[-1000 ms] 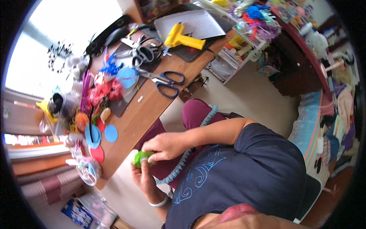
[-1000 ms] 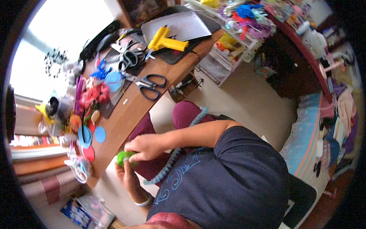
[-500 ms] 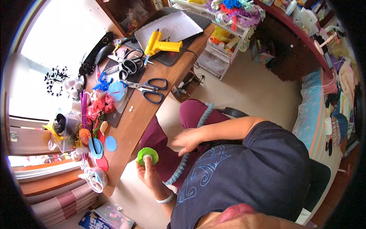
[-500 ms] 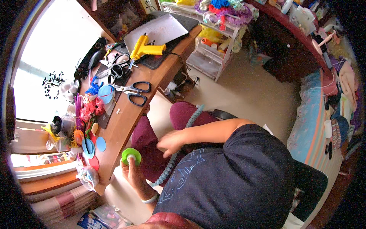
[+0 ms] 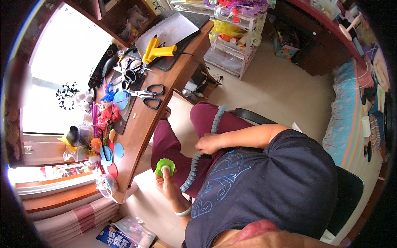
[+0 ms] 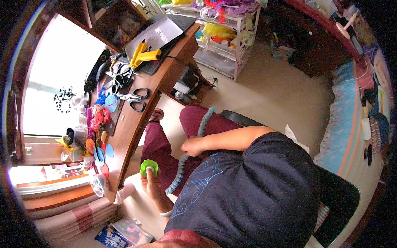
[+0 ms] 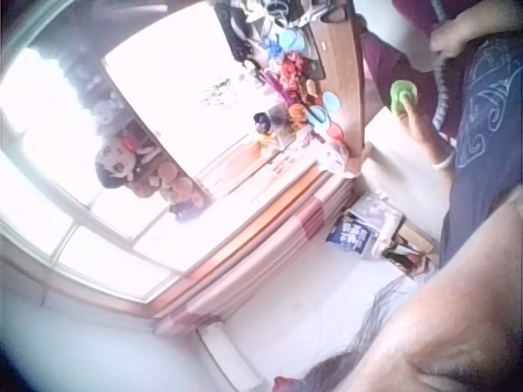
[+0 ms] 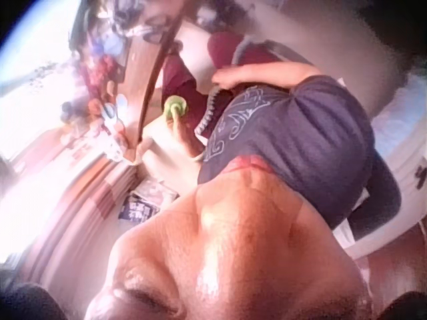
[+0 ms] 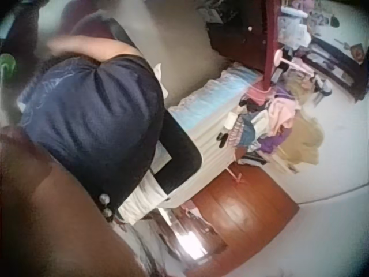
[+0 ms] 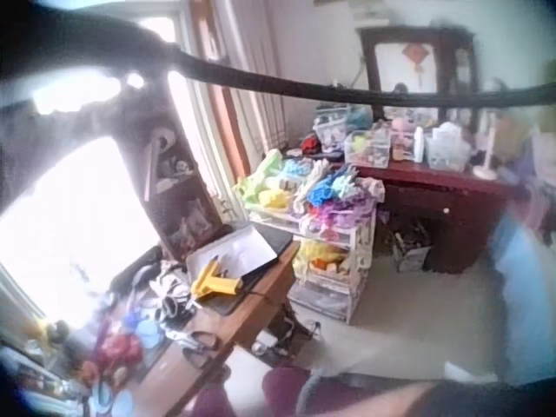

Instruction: The person assembles a decorative blue fabric flower by hand, shaping the petals and securing the center. They use scissors to trim the edges of the fabric and a hot glue gun to attach the flower to a ruffled ribbon. The person also uses a lighter to singe the edges of the fabric to prevent fraying.

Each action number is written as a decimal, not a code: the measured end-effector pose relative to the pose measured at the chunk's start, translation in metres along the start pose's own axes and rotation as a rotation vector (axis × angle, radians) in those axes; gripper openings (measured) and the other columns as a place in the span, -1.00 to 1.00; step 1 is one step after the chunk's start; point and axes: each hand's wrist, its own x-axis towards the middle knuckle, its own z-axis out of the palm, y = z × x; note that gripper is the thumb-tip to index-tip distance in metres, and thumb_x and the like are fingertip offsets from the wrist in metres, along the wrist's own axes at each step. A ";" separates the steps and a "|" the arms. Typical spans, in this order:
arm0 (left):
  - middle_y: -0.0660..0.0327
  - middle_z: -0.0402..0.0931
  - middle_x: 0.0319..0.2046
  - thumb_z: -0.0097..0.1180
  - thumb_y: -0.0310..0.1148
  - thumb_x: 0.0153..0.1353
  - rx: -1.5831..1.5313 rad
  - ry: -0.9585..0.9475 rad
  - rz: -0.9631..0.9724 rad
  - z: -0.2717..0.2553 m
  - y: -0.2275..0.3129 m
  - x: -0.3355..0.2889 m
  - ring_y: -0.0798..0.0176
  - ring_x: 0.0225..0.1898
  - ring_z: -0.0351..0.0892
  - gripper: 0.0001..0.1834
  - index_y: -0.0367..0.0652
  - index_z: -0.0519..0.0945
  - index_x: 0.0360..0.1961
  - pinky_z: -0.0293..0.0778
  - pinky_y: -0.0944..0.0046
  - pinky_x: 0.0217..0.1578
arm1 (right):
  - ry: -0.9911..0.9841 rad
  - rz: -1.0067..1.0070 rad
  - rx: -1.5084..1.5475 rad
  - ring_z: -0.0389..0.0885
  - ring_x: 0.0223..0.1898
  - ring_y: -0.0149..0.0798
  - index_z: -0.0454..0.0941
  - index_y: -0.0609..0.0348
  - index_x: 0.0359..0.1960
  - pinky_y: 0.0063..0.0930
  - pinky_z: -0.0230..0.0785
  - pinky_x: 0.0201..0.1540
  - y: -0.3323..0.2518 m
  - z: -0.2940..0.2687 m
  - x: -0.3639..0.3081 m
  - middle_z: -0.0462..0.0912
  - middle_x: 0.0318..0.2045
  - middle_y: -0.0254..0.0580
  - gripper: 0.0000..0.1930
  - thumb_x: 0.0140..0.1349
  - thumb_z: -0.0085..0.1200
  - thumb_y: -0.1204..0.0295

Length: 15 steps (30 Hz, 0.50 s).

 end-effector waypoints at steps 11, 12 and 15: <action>0.05 0.29 0.16 0.02 -0.49 0.21 -0.032 -0.348 -0.134 0.034 -0.029 -0.044 0.21 0.10 0.36 -0.49 -0.33 0.25 0.19 0.28 0.17 0.13 | 0.314 -0.237 0.417 0.62 -0.35 -0.10 0.54 0.23 -0.34 -0.29 0.42 -0.29 -0.010 -0.009 -0.041 0.63 -0.43 -0.04 -0.79 0.10 0.08 0.33; 0.08 0.36 0.08 0.05 -0.46 0.21 0.009 -0.423 -0.209 0.042 -0.030 -0.048 0.24 0.02 0.42 -0.44 -0.29 0.22 0.22 0.34 0.22 0.07 | 0.306 -0.269 0.452 0.62 -0.35 -0.10 0.54 0.24 -0.34 -0.30 0.41 -0.28 -0.011 -0.011 -0.046 0.63 -0.42 -0.04 -0.79 0.10 0.08 0.34; 0.16 0.50 -0.15 0.09 -0.46 0.18 0.180 -0.624 -0.346 0.041 -0.053 -0.038 0.27 -0.15 0.51 -0.56 -0.30 0.37 0.09 0.45 0.30 -0.10 | 0.356 -0.221 0.529 0.61 -0.31 -0.11 0.55 0.24 -0.35 -0.31 0.41 -0.25 -0.009 -0.016 -0.055 0.63 -0.39 -0.04 -0.80 0.09 0.09 0.35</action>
